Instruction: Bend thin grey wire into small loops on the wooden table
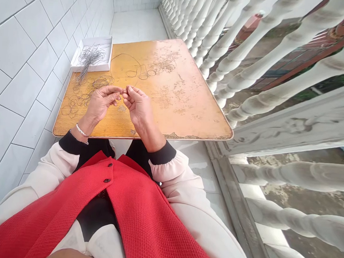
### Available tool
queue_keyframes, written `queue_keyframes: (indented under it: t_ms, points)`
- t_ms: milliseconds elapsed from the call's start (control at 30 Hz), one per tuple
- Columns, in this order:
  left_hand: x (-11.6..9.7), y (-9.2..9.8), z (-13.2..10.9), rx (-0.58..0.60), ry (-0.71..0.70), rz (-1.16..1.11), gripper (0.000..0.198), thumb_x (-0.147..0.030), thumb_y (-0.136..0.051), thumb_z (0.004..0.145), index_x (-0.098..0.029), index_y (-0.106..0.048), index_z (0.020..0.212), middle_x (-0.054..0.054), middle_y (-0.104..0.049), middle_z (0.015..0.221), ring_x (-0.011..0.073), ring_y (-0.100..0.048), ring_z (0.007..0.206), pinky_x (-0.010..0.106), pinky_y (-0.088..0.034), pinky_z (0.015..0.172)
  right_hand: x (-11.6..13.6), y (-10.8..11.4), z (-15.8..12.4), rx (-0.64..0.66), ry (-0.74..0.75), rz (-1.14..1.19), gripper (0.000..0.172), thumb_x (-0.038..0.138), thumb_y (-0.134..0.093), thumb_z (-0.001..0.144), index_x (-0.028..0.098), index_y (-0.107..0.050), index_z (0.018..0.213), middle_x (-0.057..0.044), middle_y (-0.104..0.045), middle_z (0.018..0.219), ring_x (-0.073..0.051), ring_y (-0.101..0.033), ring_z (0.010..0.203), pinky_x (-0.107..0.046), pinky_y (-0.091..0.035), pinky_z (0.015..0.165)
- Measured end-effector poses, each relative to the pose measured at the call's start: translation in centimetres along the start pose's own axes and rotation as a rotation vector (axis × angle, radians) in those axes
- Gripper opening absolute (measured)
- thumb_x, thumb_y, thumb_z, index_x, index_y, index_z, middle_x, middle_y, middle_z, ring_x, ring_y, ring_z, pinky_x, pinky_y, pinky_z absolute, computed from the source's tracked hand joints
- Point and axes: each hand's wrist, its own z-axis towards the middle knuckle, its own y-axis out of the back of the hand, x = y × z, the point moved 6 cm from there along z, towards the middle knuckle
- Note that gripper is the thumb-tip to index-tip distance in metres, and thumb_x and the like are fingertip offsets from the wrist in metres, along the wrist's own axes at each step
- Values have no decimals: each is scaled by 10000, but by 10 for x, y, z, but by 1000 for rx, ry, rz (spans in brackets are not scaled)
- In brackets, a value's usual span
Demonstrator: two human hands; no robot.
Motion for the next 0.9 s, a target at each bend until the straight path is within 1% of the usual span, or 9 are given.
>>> queue_keyframes:
  t_ms: [100, 200, 333, 400, 467, 567, 700, 833, 900]
  points:
    - [4, -2, -1, -38, -24, -76, 32, -178, -726, 872, -196, -751, 867, -6, -747, 847, 52, -630, 686, 178, -477, 630, -6, -3, -5, 0, -85, 81, 178, 364, -725, 861, 228, -618, 824, 20, -687, 837, -59, -650, 683, -158, -537, 613]
    - [1, -1, -3, -90, -44, -63, 40, -202, -717, 893, -201, -719, 852, -6, -754, 918, 47, -626, 698, 174, -462, 613, -4, -3, -7, -8, -102, 128, 116, 301, -719, 855, 222, -637, 835, 27, -672, 834, -40, -608, 652, -139, -495, 573]
    - [-6, 4, -6, -127, -20, -1, 128, -310, -645, 968, -218, -653, 880, 7, -771, 1060, 49, -648, 738, 180, -471, 638, 11, 7, 2, 7, -17, -39, 245, 457, -712, 873, 231, -622, 841, 8, -691, 888, -74, -656, 731, -172, -535, 616]
    - [-7, 5, -7, -129, 14, 27, 157, -357, -626, 985, -224, -628, 900, 8, -775, 1029, 58, -665, 759, 181, -473, 646, 16, 13, 7, 14, 34, -113, 284, 510, -700, 879, 238, -625, 853, 1, -700, 909, -90, -674, 768, -188, -548, 631]
    - [-7, 7, -8, -132, 44, 26, 173, -370, -616, 993, -225, -606, 899, 1, -768, 966, 61, -667, 754, 178, -471, 642, 17, 20, 11, 15, 39, -115, 258, 496, -694, 892, 244, -642, 877, -1, -706, 926, -92, -677, 774, -193, -554, 640]
    - [-8, 7, -9, -138, 82, -68, 175, -315, -586, 1014, -215, -572, 871, -27, -713, 822, 46, -613, 659, 163, -458, 608, 10, 26, 14, 35, -26, -40, 191, 446, -701, 895, 259, -663, 890, 4, -707, 921, -89, -658, 735, -195, -546, 608]
    - [-9, 7, -4, -98, 137, -276, 187, -210, -561, 1021, -195, -552, 834, -59, -587, 669, 28, -497, 537, 146, -412, 536, 2, 27, 16, 101, -67, 131, 172, 414, -774, 832, 282, -669, 866, 34, -671, 803, -77, -580, 617, -191, -514, 528]
    - [-8, 10, 2, -103, 203, -440, 256, -160, -498, 1037, -185, -570, 792, -69, -476, 595, 26, -438, 485, 153, -354, 480, -4, 26, 16, 30, -77, 273, 165, 348, -804, 802, 284, -658, 844, 46, -662, 777, -74, -585, 615, -175, -528, 524]
    - [-7, 10, 1, -129, 198, -477, 256, -174, -484, 1044, -186, -603, 818, -58, -517, 630, 24, -496, 527, 149, -379, 512, -5, 24, 13, 2, -43, 295, 175, 327, -803, 808, 271, -639, 833, 49, -668, 799, -67, -623, 661, -156, -555, 579]
